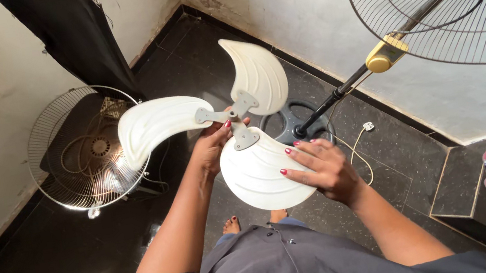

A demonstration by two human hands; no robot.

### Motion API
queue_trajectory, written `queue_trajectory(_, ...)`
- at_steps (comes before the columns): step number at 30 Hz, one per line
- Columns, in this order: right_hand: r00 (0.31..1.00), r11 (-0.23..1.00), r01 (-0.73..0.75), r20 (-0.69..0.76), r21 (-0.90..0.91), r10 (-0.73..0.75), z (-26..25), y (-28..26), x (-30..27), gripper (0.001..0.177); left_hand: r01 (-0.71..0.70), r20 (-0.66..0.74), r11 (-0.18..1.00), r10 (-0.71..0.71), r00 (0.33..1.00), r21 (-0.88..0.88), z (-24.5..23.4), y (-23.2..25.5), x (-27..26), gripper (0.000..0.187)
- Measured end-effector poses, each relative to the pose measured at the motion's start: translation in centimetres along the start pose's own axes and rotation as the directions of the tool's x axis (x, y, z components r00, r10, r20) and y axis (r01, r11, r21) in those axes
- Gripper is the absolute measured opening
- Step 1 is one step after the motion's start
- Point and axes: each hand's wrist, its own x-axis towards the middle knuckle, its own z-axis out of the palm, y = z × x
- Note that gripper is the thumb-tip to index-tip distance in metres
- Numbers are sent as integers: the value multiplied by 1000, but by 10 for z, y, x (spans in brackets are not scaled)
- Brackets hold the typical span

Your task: The person attaches a three-blade fan rotor to a standing fan's motor shaft and secures it with a screwdriver. They then adjust the fan's neck and tilt the head to set the direction.

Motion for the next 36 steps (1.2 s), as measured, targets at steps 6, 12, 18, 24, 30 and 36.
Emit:
queue_trajectory(6, 992, 991, -72, 95, -114, 83, 28, 3, -21, 29, -81, -88, 996, 76, 993, -49, -13, -6, -13, 37)
queue_trajectory(12, 968, 960, -183, 133, -212, 214, 59, -1, -36, 46, -117, -108, 989, 108, 988, -86, -27, -11, -23, 35)
queue_trajectory(18, 977, 940, -133, 120, -315, 179, 63, 1, -37, 48, -169, -210, 982, 148, 966, -84, -48, -15, -23, 31)
queue_trajectory(24, 925, 952, -301, -259, -49, 279, 42, 3, -34, 41, -168, -165, 982, 153, 974, -85, -64, -11, -29, 28)
queue_trajectory(30, 383, 55, -414, 119, 909, 916, 50, 53, -21, 22, -131, -192, 979, 100, 976, -155, -61, -6, -15, 25)
queue_trajectory(36, 375, -370, -456, 552, 810, 745, 105, 90, 15, 37, -55, -235, 970, -3, 972, -238, -61, -4, 5, 25)
